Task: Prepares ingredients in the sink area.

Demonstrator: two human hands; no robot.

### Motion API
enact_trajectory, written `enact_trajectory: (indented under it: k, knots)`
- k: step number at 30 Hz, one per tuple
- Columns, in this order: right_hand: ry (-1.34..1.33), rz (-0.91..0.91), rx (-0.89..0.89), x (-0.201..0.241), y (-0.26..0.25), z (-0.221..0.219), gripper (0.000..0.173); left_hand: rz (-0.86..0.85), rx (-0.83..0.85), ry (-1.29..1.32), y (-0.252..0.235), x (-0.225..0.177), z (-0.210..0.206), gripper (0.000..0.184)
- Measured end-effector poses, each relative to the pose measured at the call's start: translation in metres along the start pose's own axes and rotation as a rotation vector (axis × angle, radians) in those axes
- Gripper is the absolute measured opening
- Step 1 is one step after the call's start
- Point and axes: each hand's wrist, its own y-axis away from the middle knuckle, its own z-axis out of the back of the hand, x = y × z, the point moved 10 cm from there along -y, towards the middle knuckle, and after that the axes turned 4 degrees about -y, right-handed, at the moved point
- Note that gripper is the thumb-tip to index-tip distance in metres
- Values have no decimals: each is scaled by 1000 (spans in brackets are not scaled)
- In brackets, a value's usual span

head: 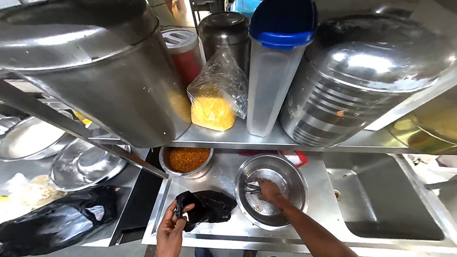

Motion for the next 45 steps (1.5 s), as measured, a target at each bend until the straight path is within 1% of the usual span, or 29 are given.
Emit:
enact_trajectory:
  k: [7, 9, 12, 14, 16, 18, 20, 22, 23, 25, 27, 29, 30, 31, 33, 36, 37, 39, 42, 43, 45]
  knots:
    - [-92, -118, 23, -13, 18, 1, 79, 27, 1, 1, -1, 0, -2, 56]
    - [-85, -95, -25, -15, 20, -1, 76, 29, 13, 0, -2, 0, -3, 56]
    - [-39, -68, -78, -3, 26, -3, 70, -1, -2, -34, -3, -1, 2, 53]
    - [-12, -112, -68, 0, 29, -5, 71, -14, -15, -86, -4, -1, 5, 49]
    - [-41, -170, -53, -4, 29, -3, 74, -14, -8, -85, -6, -2, 5, 48]
    - [-163, -188, -55, -19, 26, -2, 77, 0, 10, -43, -8, -4, 3, 47]
    - [-419, -132, -94, -42, 19, -10, 79, 36, 21, 9, -7, -1, 0, 44]
    - [-756, -81, -134, -53, 19, -14, 68, 65, 10, 34, -8, 1, 3, 41]
    - [-907, -86, -130, -56, 23, -15, 63, 76, 0, 46, -8, 2, 4, 40]
    - [-1173, -120, -125, -59, 36, -13, 60, 88, -11, 58, -10, 4, 6, 39]
    - [-1375, -137, -167, -58, 48, -9, 58, 87, -8, 62, -12, 6, 6, 40]
    - [-1475, -118, -226, -55, 58, 0, 56, 84, 5, 62, -14, 5, 5, 40]
    - [-1464, -105, -266, -53, 60, 7, 54, 82, 14, 62, -15, 5, 3, 41]
    - [-1409, -105, -309, -51, 62, 14, 53, 78, 20, 66, -16, 4, 2, 41]
    - [-1275, -122, -382, -47, 63, 22, 55, 78, 24, 58, -18, 2, 1, 42]
    - [-1239, -128, -421, -25, 63, 31, 55, 56, 23, 59, -23, -2, -1, 43]
    - [-1270, -124, -408, -14, 66, 33, 53, 52, 30, 58, -23, -3, -2, 43]
    - [-1447, -67, -392, 17, 75, 42, 51, 52, 37, 51, -24, -2, -3, 42]
    - [-1782, 194, -398, 91, 93, 60, 49, 86, 29, 58, -25, 4, -1, 39]
    - [-1826, 288, -409, 119, 99, 65, 48, 100, 27, 62, -25, 7, -1, 38]
    - [-1740, 405, -491, 171, 108, 73, 45, 119, 29, 80, -28, 10, -3, 38]
